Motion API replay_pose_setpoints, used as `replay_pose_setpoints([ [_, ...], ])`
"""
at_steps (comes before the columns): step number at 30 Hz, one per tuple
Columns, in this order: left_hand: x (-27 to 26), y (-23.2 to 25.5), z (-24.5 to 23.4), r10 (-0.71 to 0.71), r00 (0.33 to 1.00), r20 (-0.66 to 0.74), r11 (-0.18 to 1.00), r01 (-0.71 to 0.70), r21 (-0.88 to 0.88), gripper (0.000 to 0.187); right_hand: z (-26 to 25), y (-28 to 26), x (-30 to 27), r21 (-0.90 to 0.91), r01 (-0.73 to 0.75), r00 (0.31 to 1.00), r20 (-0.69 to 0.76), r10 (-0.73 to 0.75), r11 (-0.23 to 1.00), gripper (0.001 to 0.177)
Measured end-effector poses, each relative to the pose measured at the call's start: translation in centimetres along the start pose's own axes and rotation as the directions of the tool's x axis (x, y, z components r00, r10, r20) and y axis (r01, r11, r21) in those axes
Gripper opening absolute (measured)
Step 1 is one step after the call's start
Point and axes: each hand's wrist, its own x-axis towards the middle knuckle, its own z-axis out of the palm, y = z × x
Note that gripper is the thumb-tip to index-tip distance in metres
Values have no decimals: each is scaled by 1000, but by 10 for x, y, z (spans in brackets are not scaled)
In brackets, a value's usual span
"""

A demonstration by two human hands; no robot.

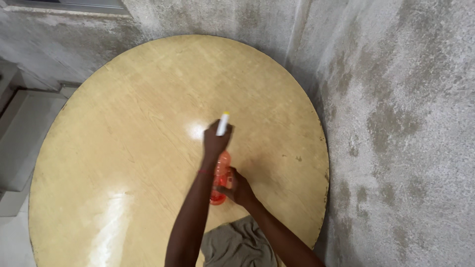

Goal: The person cleans a round wooden table by spraying a cleaning solution from a red spray bottle and wiping the surface with a gray cloth. The person repeatedly sprays and wipes different areas of the table, moving the spray bottle as needed.

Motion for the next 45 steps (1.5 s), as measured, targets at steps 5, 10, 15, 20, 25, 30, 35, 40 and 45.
replay_pose_setpoints([
  [5,-34,-7,-117,78,981,-176,955,-124,-268,19,8,10,-91,-177,171,985,32,-168,969,18],
  [10,-65,-13,-144,9,979,-206,939,-79,-334,33,20,13,-185,-338,379,925,182,-335,862,34],
  [15,-81,-38,-155,8,975,-223,948,-78,-308,61,32,6,-206,-500,359,933,171,-316,788,40],
  [20,-138,-92,-136,29,925,-379,981,-98,-165,90,37,10,-204,-576,325,944,157,-289,750,44],
  [25,-329,-120,-36,103,994,-47,965,-88,247,43,37,27,-181,-664,287,942,65,-329,690,45],
  [30,-377,-112,6,94,983,157,898,-152,414,51,15,31,-173,-649,213,945,-53,-322,730,39],
  [35,-335,-98,28,190,908,374,874,-330,357,54,-5,28,-195,-655,14,951,-225,-212,756,49],
  [40,-263,-66,85,416,791,448,835,-528,157,47,-57,75,-158,-692,-295,869,-481,-115,659,42],
  [45,-144,-28,158,573,723,386,769,-637,52,49,-133,123,-42,-666,-346,768,-605,-207,661,40],
])
